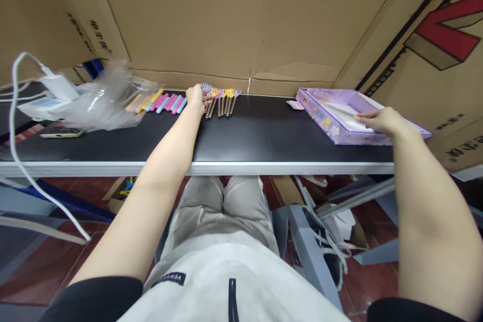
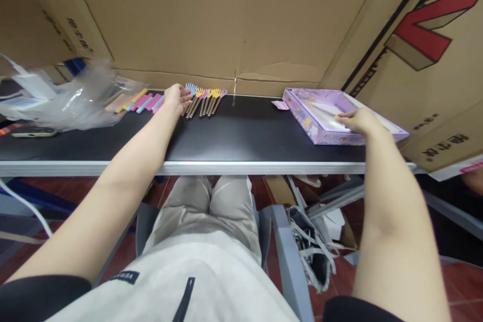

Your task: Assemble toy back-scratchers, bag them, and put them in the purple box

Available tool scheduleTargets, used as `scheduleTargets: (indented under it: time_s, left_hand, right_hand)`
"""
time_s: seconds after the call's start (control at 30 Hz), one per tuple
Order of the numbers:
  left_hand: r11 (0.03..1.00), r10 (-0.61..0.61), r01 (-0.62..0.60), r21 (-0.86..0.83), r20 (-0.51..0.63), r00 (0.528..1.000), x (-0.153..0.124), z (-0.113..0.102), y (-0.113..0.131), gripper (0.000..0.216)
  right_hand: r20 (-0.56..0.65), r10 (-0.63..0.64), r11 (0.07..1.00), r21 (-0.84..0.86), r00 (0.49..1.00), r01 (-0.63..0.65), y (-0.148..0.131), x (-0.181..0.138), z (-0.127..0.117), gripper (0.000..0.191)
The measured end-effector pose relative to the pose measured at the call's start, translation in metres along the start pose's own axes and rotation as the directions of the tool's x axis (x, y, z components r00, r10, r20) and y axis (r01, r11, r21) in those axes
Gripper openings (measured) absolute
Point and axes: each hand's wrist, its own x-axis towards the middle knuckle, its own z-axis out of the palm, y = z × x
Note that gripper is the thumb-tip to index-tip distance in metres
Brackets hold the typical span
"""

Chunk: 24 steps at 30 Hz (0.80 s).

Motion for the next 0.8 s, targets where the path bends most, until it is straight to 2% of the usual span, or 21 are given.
scheduleTargets:
  time_s: [0.2,0.33,0.47,0.6,0.73,0.8]
  left_hand:
    - [0.999,0.014,-0.014,0.032,0.004,1.000,0.002,0.000,-0.002,0.006]
    - [0.998,0.017,-0.017,0.052,0.005,1.000,0.003,0.001,-0.003,0.003]
    - [0.997,0.015,-0.016,0.081,0.014,1.000,0.002,0.002,-0.003,0.006]
    - [0.992,0.029,-0.033,0.120,0.034,0.999,-0.005,0.003,-0.001,0.014]
    - [0.972,0.059,-0.083,0.218,0.117,0.991,-0.017,0.003,0.000,0.022]
    - [0.960,0.075,-0.112,0.257,0.148,0.986,-0.023,0.003,-0.001,0.024]
  right_hand:
    - [-0.003,0.011,0.995,-0.102,1.000,-0.011,-0.008,-0.006,-0.002,0.040]
    - [-0.020,0.005,0.995,-0.100,1.000,-0.007,-0.010,-0.001,-0.007,0.043]
    - [-0.073,-0.074,0.997,-0.042,0.995,0.071,-0.027,-0.004,-0.013,0.045]
    - [-0.106,-0.248,0.969,-0.045,0.963,0.244,-0.068,-0.022,-0.009,0.045]
    - [-0.100,-0.475,0.873,0.071,0.874,0.482,-0.128,-0.047,0.007,0.046]
    - [-0.114,-0.519,0.834,0.152,0.847,0.531,-0.161,-0.054,0.018,0.049]
